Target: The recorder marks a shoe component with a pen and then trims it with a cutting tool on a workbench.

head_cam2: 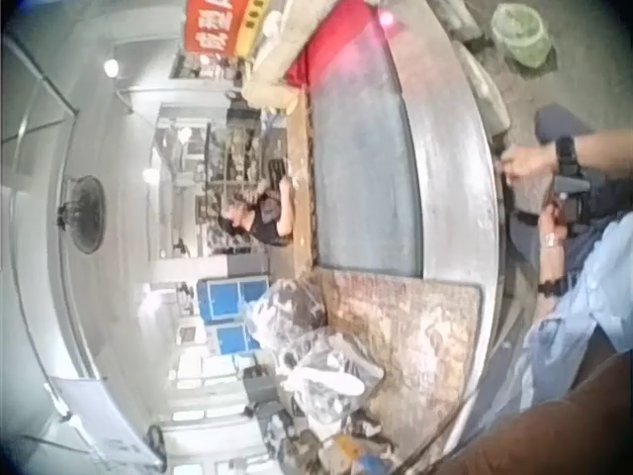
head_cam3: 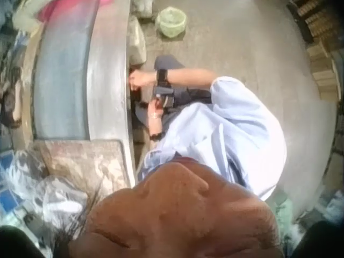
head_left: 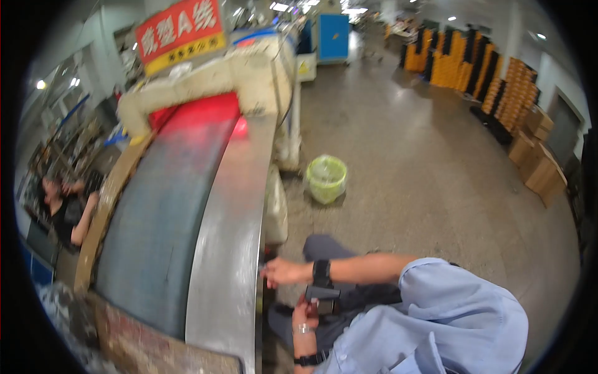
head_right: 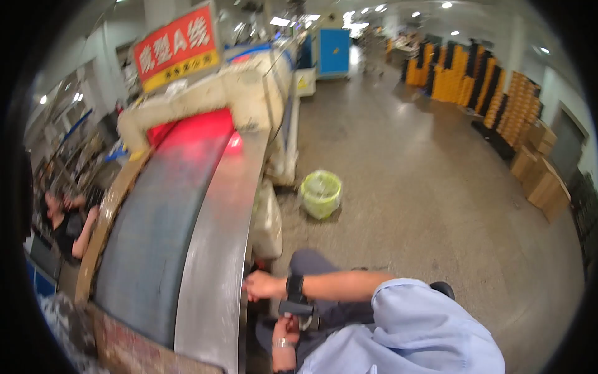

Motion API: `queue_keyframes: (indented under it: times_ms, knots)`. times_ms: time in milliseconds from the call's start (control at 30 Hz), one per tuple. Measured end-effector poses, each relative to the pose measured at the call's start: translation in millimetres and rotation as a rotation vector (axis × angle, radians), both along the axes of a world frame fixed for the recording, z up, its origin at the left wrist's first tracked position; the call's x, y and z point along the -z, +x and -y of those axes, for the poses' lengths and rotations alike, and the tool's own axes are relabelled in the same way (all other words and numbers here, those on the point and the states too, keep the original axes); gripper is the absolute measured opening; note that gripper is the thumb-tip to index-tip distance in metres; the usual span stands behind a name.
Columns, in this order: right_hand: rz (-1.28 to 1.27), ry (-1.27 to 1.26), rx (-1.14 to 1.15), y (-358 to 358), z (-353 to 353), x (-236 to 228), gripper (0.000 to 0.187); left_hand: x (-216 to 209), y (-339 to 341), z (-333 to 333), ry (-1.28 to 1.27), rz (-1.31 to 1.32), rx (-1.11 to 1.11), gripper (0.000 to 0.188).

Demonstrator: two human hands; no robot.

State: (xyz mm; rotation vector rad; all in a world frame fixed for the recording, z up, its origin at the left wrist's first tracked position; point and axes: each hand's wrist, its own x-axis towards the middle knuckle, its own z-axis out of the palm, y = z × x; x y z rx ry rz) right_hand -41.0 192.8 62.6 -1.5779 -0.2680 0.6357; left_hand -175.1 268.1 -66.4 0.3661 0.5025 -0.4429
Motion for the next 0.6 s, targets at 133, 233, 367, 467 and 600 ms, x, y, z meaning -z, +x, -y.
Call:
queue_keyframes:
  times_ms: [133, 233, 367, 467, 600]
  knots:
    - [0.055, -0.126, -0.034, 8.6, 18.8, -26.9, 0.029, -32.5, 14.8, 9.2, 0.058, 0.030, -0.044, 0.018]
    - [0.017, -0.024, 0.061, 0.2, 29.5, -23.1, 0.029, -58.2, 13.5, 0.6, 0.144, -0.007, -0.118, 0.021]
    - [-0.303, 0.031, 0.214, -5.7, 59.8, -7.5, 0.032, -71.1, 18.8, -25.4, 0.207, -0.044, -0.154, 0.024]
    - [-0.601, 0.214, 0.459, -1.5, 95.1, 41.5, 0.028, -105.9, 43.9, -20.7, 0.243, 0.001, -0.121, 0.017]
    - [-1.057, 0.508, 0.599, -12.1, 102.0, 142.5, 0.019, -159.6, 108.7, 27.6, 0.582, 0.096, -0.008, 0.016]
